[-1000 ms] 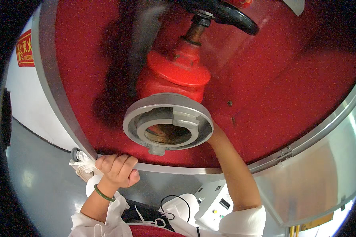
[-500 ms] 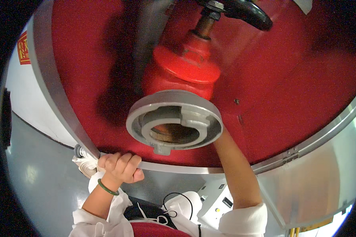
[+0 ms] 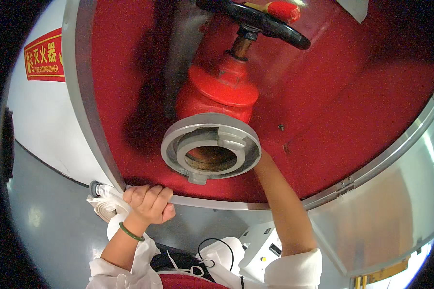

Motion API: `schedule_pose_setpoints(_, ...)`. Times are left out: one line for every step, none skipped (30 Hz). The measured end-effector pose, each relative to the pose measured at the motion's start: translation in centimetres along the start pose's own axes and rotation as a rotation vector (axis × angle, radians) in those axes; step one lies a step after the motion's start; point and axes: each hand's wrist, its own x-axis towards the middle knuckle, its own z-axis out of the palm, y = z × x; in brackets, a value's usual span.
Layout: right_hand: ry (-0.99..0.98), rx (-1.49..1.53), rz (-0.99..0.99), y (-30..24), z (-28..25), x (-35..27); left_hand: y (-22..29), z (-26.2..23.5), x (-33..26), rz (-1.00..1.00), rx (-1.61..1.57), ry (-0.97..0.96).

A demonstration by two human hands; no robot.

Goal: Cleaning the interior and equipment of a fire extinguisher cabinet using a cloth and brush.

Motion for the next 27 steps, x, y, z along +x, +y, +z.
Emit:
schedule_pose_setpoints(-0.010, 0.003, -0.016, 0.4, -0.2, 0.5, -0.1, 0.1, -0.1, 0.024, 0.023, 0.018)
schedule_pose_setpoints(-0.012, -0.006, -0.020, 0.6, -1.0, 0.3, -0.2, 0.2, -0.2, 0.028, 0.014, 0.027)
schedule_pose_setpoints(-0.013, -0.016, -0.023, 0.5, -1.6, -1.1, -0.2, 0.3, -0.3, 0.038, 0.024, 0.033)
schedule_pose_setpoints(-0.014, -0.026, -0.025, 0.6, -1.8, -1.6, -0.2, 0.4, -0.3, 0.048, 0.033, 0.040)
schedule_pose_setpoints(-0.015, -0.036, -0.026, 0.7, -2.0, -2.0, -0.4, 0.5, -0.1, 0.053, 0.020, 0.049)
schedule_pose_setpoints(-0.047, -0.219, 0.243, -3.0, -3.4, -1.4, -0.6, 0.4, -0.4, 0.034, 0.032, 0.025)
schedule_pose_setpoints(-0.086, -0.393, 0.503, -6.5, -5.1, -0.6, -0.8, -0.1, -0.8, 0.017, 0.054, -0.008)
schedule_pose_setpoints(-0.079, -0.493, 0.554, -4.1, -6.4, -1.7, -0.7, -0.2, -0.6, 0.017, 0.041, -0.006)
schedule_pose_setpoints(-0.075, -0.500, 0.564, -2.8, -6.9, -3.0, -0.5, -0.3, -0.4, 0.015, 0.046, -0.014)
schedule_pose_setpoints(-0.067, -0.699, 0.766, -2.0, -7.2, -4.5, -0.4, -0.2, 0.0, 0.014, 0.047, -0.019)
schedule_pose_setpoints(-0.061, -0.894, 0.969, -0.9, -7.0, -5.8, -0.1, 0.1, 0.0, 0.014, 0.031, -0.012)
schedule_pose_setpoints(-0.057, -0.897, 0.981, 0.3, -6.4, -6.5, -0.1, 0.1, 0.0, 0.015, 0.039, -0.009)
schedule_pose_setpoints(0.009, -0.913, 1.005, 1.4, -5.6, -7.1, -0.1, 0.2, 0.0, 0.015, 0.048, -0.008)
schedule_pose_setpoints(0.072, -0.926, 1.025, 2.5, -5.0, -7.3, -0.1, 0.2, 0.1, 0.016, 0.040, -0.007)
schedule_pose_setpoints(0.069, -0.926, 1.034, 3.3, -4.5, -7.3, -0.1, 0.1, 0.1, 0.014, 0.046, -0.009)
schedule_pose_setpoints(0.149, -0.893, 0.979, 3.8, -4.0, -7.2, -0.1, 0.2, 0.1, 0.012, 0.051, -0.010)
schedule_pose_setpoints(0.226, -0.857, 0.920, 4.3, -3.4, -7.1, -0.2, 0.0, 0.1, 0.012, 0.045, -0.012)
schedule_pose_setpoints(0.226, -0.862, 0.930, 5.1, -3.5, -7.5, -0.2, 0.1, 0.1, 0.008, 0.043, 0.004)
schedule_pose_setpoints(0.223, -0.689, 0.894, 5.9, -3.8, -7.9, -0.2, 0.1, 0.2, 0.003, 0.042, 0.023)
schedule_pose_setpoints(0.222, -0.525, 0.847, 6.1, -4.5, -8.1, 0.0, 0.3, 0.3, -0.003, 0.037, 0.035)
schedule_pose_setpoints(0.218, -0.528, 0.840, 4.5, -4.3, -7.4, -0.1, 0.4, 0.3, 0.003, 0.040, 0.038)
schedule_pose_setpoints(0.138, -0.481, 0.636, 1.4, -3.2, -5.8, -0.3, 0.2, -0.1, 0.013, 0.055, 0.028)
schedule_pose_setpoints(0.066, -0.437, 0.444, -0.8, -2.6, -5.0, -0.4, 0.3, -0.4, 0.012, 0.061, 0.024)
schedule_pose_setpoints(0.135, -0.409, 0.330, -1.6, -3.3, -5.2, -0.4, 0.3, -0.3, 0.017, 0.047, 0.021)
schedule_pose_setpoints(0.140, -0.413, 0.338, -1.6, -4.1, -5.6, -0.4, 0.4, -0.2, 0.023, 0.034, 0.017)
schedule_pose_setpoints(0.086, -0.649, 0.572, -1.1, -4.7, -6.0, -0.4, 0.1, -0.2, 0.024, 0.036, 0.009)
schedule_pose_setpoints(0.032, -0.891, 0.811, -0.6, -5.3, -6.7, -0.5, -0.1, 0.0, 0.030, 0.038, -0.002)
